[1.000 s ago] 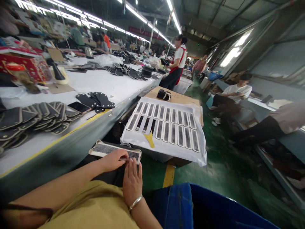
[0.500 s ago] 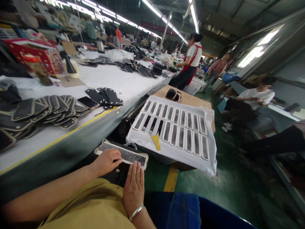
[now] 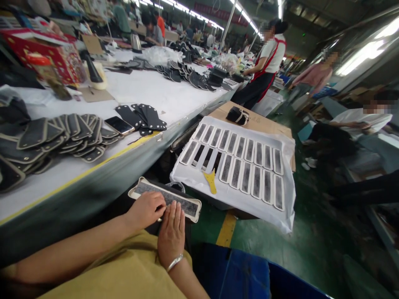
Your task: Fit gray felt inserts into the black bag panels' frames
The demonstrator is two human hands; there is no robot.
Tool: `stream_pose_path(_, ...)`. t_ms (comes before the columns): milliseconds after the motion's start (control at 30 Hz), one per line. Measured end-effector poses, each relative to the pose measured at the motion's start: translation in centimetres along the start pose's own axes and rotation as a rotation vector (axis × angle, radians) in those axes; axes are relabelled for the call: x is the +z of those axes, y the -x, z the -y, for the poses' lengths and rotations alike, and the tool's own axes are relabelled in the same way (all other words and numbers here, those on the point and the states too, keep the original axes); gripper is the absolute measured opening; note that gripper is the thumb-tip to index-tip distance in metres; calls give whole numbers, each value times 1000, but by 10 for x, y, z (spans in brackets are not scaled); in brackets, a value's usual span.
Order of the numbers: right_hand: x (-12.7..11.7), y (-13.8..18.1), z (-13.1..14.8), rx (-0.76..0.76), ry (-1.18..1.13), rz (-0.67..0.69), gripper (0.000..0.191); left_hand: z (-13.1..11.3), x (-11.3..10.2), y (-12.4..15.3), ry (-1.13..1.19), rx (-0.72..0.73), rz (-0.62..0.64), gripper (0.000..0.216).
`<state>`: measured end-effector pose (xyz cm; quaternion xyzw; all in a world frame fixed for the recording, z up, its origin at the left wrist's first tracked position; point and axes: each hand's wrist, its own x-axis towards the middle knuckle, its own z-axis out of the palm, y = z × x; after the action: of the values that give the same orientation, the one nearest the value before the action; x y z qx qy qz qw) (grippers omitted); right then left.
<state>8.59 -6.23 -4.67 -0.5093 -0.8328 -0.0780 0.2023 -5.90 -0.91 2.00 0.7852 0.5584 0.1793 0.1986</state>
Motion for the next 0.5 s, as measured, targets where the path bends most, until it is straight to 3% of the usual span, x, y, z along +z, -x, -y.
stream_pose_path(100, 1, -3, 1, -1, -8, -7, 53, 25, -21, 6, 222, 31, -4, 22)
stream_pose_path(200, 0, -3, 0, -4, 8, -20, 56, 50, -34, 14, 168, 98, -64, 23)
stream_pose_path(333, 1, -3, 0, -30, 45, -12, 59, 68, -28, 17, 79, 189, -56, 11)
stream_pose_path(500, 6, -9, 6, -48, 68, 0, 56, 69, -16, 16, 75, 249, -122, 12)
